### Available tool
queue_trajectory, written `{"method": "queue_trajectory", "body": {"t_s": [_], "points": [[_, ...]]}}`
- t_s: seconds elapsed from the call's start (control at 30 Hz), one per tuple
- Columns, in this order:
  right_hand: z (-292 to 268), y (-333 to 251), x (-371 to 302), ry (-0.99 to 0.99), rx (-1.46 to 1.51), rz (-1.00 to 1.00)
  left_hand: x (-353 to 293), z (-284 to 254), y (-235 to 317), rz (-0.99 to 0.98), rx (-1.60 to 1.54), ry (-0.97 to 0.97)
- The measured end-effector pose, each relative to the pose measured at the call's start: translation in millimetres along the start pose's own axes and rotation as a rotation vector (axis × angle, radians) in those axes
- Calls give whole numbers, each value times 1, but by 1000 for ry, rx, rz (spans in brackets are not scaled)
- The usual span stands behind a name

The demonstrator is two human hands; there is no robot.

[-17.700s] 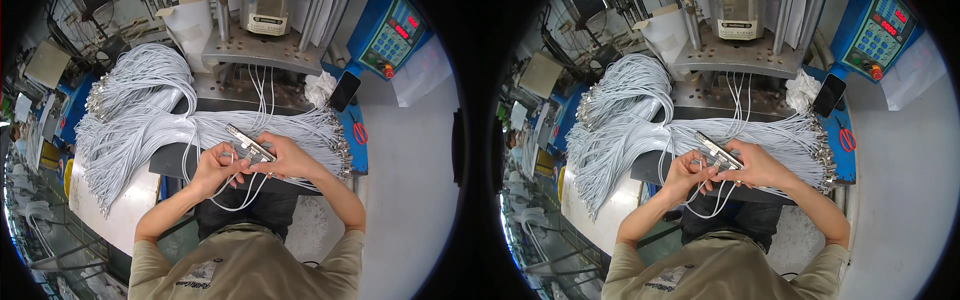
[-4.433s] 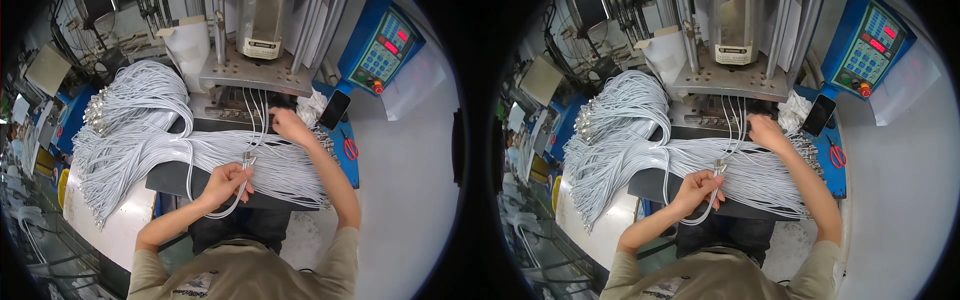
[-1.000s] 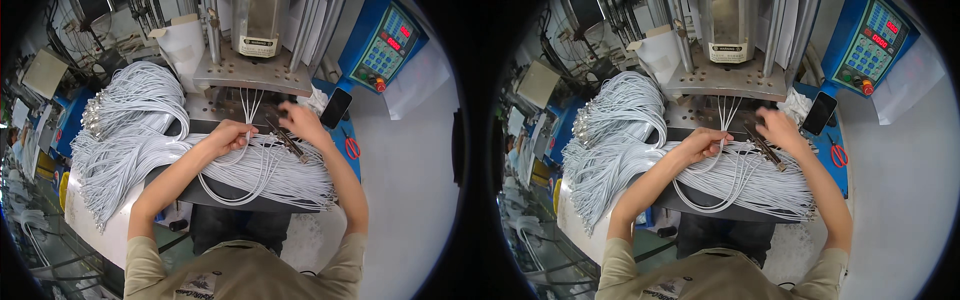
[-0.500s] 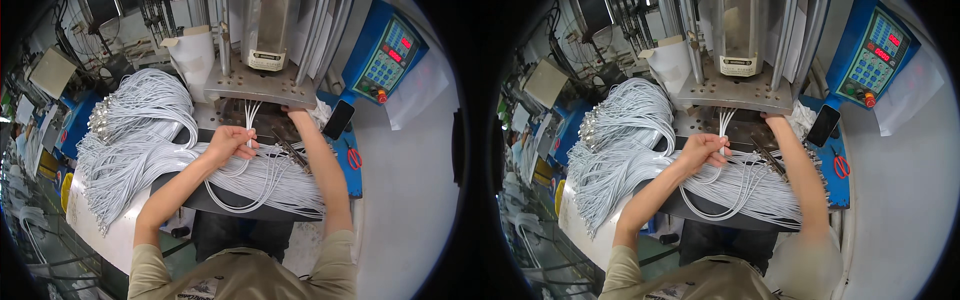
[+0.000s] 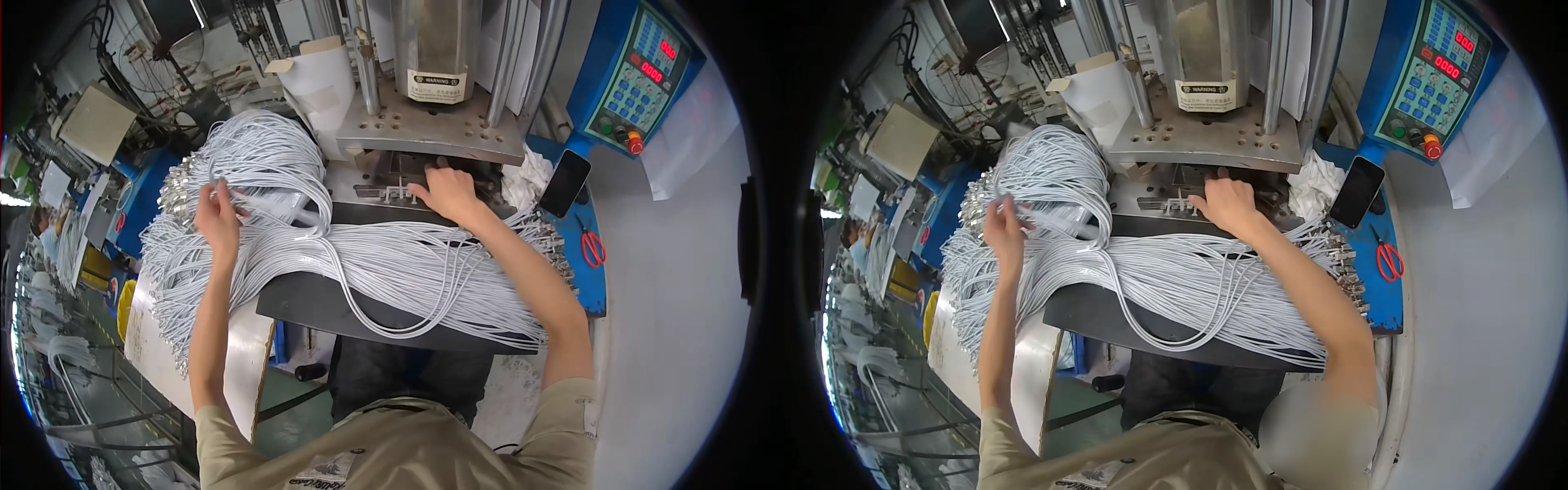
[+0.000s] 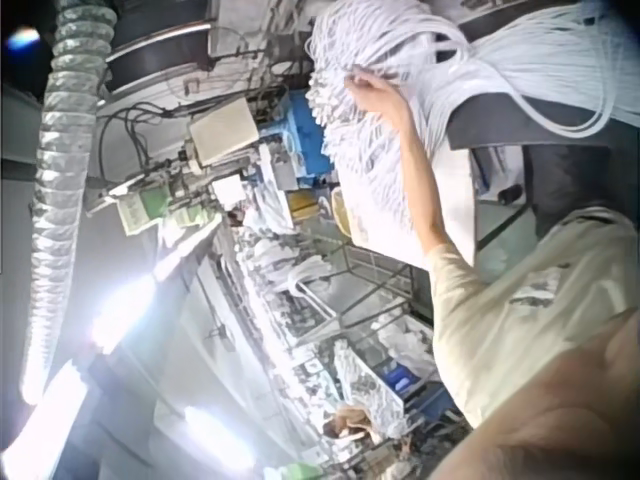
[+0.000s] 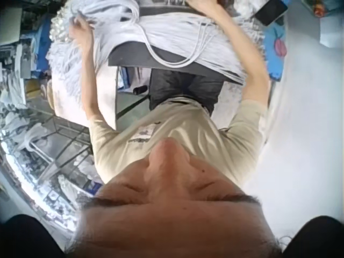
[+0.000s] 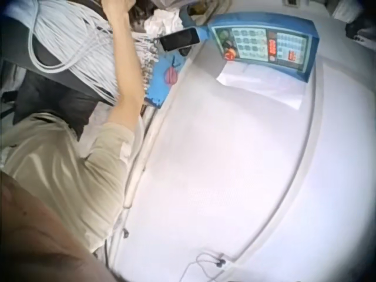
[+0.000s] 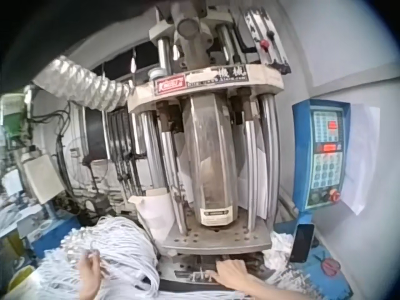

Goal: The person places bundles of cables onto a workstation and aligns their wires by hand. The person inserts the cable ends into a metal fixture, positions the fixture into a pressing machine to process the connectors, and removes the cables.

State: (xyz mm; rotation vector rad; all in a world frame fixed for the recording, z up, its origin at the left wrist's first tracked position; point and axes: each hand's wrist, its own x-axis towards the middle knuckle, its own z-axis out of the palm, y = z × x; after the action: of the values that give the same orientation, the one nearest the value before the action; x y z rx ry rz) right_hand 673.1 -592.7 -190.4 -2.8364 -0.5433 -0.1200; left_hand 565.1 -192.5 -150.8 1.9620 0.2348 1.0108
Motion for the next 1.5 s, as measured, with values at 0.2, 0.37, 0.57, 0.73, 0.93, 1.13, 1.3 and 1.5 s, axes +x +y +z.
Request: {"method": "queue_trajectory", "body": {"t_s": [0.2, 0.37, 0.57, 0.73, 0.93, 1.13, 1.3, 1.5], "points": [[-29, 21, -85, 262, -46, -67, 33, 10, -67, -280, 340, -131], [-42, 39, -183, 189, -105, 67, -14, 49, 16, 19, 141, -258], [-24, 56, -177, 275, -104, 83, -168, 165, 149, 591, -174, -898], [-54, 94, -150, -49, 709, 425, -193, 152, 130, 836, -133, -810], [-42, 85, -17, -22, 946, 651, -137, 174, 128, 797, 30, -766], [28, 139, 75, 707, 236, -141, -101, 233, 109, 736, 80, -711], [31, 139, 74, 943, -181, -457, -89, 246, 103, 479, 39, -939], [19, 57, 13, 429, -248, -262, -68, 234, 87, 328, -41, -1015]]}}
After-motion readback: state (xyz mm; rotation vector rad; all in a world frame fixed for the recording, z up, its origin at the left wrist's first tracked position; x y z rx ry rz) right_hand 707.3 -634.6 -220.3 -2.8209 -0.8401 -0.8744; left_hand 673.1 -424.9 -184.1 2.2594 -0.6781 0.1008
